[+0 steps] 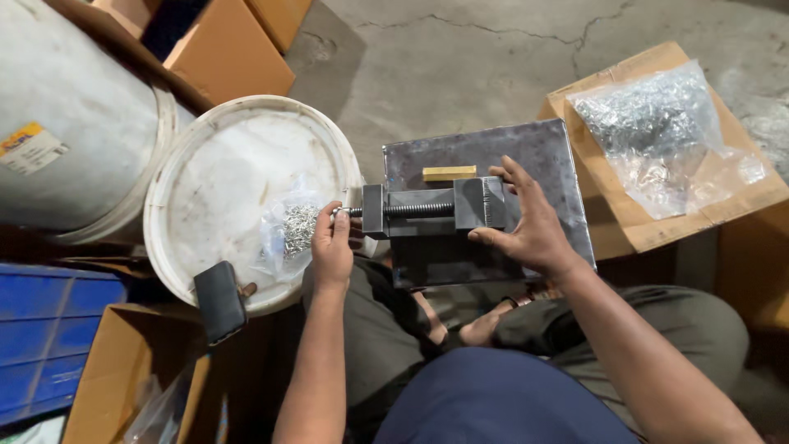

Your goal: The person sits on the floor and uses a bench vise to hold a metal plate while inserting screws into it. They pick up screws from a plastic bag and a cardboard box, place them into the plate, and occasionally use a small wooden block to assist with the process.

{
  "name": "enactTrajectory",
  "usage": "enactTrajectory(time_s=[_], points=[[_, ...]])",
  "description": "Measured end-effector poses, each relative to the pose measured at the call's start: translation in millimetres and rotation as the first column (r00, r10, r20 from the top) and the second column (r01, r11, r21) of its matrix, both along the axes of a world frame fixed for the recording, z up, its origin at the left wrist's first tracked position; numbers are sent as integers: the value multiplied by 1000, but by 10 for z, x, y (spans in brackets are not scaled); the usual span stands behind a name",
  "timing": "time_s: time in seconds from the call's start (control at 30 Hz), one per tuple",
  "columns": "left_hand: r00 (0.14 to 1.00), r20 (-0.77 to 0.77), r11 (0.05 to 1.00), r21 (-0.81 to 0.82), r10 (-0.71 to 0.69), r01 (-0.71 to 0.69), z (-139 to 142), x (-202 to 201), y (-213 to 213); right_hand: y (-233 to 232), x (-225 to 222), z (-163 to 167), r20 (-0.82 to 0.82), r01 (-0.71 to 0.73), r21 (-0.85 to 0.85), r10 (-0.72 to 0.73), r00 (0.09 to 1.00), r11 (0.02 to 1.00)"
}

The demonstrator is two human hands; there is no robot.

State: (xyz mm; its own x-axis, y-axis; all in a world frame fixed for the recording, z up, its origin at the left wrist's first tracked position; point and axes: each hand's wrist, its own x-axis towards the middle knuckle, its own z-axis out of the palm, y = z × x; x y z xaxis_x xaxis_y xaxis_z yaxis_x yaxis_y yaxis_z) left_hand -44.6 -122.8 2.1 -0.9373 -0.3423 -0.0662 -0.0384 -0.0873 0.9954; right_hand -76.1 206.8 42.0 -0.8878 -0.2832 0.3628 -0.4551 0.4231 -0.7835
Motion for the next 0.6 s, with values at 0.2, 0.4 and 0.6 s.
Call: enactTrajectory(time_s=[0.2, 0.4, 0.6], points=[[1000, 25, 999, -40, 7, -6, -8, -15, -71, -5, 8, 21, 26, -15, -7, 15, 1000, 1000], [997, 69, 999, -23, 25, -24, 13, -42, -107, -13, 17, 2, 68, -3, -2, 3, 998, 1000], [980, 123, 986, -72, 157, -149, 76, 81, -52, 3, 24, 268, -77, 25, 246, -6, 997, 969]])
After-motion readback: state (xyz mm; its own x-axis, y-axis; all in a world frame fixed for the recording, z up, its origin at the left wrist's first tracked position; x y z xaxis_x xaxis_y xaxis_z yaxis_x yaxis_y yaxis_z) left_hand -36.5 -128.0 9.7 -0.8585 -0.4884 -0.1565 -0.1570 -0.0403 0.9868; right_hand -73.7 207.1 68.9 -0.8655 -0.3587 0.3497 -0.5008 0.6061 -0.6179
